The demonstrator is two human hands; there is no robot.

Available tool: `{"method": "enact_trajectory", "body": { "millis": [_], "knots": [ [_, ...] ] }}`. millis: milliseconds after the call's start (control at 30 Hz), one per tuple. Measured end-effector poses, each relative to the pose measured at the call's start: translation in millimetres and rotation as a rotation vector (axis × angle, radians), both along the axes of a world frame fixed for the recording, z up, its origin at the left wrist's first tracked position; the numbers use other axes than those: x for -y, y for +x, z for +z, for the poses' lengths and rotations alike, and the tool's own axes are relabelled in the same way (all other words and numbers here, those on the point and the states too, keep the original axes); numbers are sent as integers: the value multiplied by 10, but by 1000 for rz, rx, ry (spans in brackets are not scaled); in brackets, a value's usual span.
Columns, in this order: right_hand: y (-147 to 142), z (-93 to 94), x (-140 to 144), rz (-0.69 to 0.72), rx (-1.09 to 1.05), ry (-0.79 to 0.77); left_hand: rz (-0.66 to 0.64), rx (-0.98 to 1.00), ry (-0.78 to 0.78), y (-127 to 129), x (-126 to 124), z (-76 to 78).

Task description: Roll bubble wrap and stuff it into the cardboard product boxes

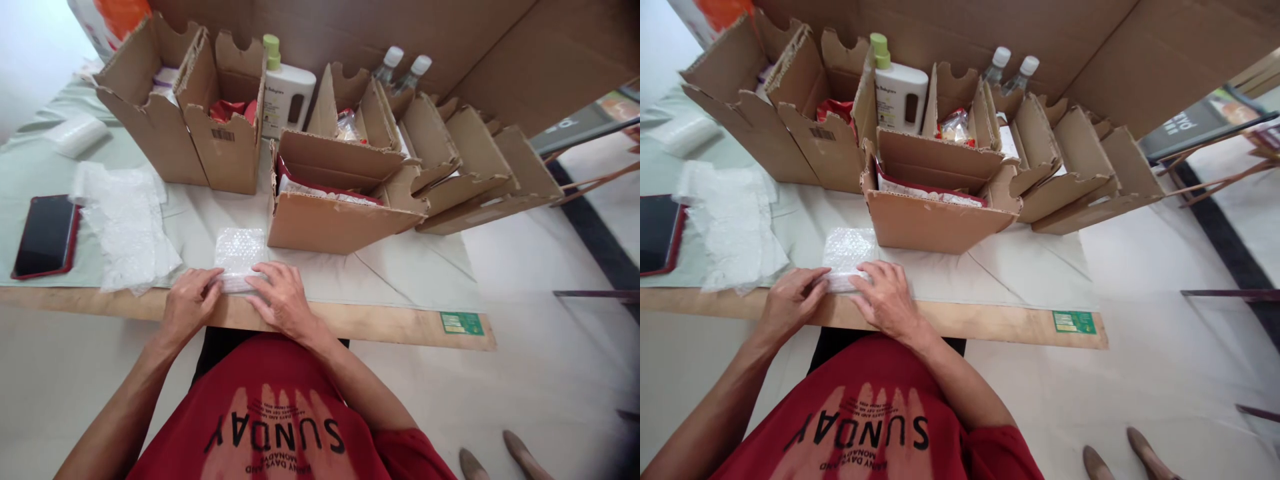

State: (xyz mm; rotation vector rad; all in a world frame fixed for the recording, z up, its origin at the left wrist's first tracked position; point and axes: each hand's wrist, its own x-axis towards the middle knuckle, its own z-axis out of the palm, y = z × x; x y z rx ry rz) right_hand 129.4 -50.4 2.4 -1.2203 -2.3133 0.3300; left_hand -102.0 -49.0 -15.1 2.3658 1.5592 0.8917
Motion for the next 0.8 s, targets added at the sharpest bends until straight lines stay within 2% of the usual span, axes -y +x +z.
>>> {"method": "enact_trajectory", "body": {
  "millis": [67, 167, 300, 400, 467, 600, 700, 800],
  "knots": [
    [-20, -29, -42, 66, 84, 23, 29, -12, 29, 23, -46, -9],
    [-46, -93, -95, 72, 131, -11, 30, 18, 84, 33, 6, 23],
    [-23, -139, -67, 32, -10, -66, -99, -12, 122, -4, 165, 64],
    [16, -115, -9, -7, -94, -158, -170, 3, 74, -20, 148, 58],
    [32, -74, 17, -53, -76, -131, -162, 34, -3, -7, 41, 43],
    [7, -16, -17, -34, 73, 30, -51, 10, -62, 56, -235, 18],
    [-41, -50, -125, -6, 143, -30, 112, 71, -70, 100, -273, 51],
    [-60, -109, -211, -119, -7, -149, 321, 332, -203, 143, -91, 141]
  ]
}}
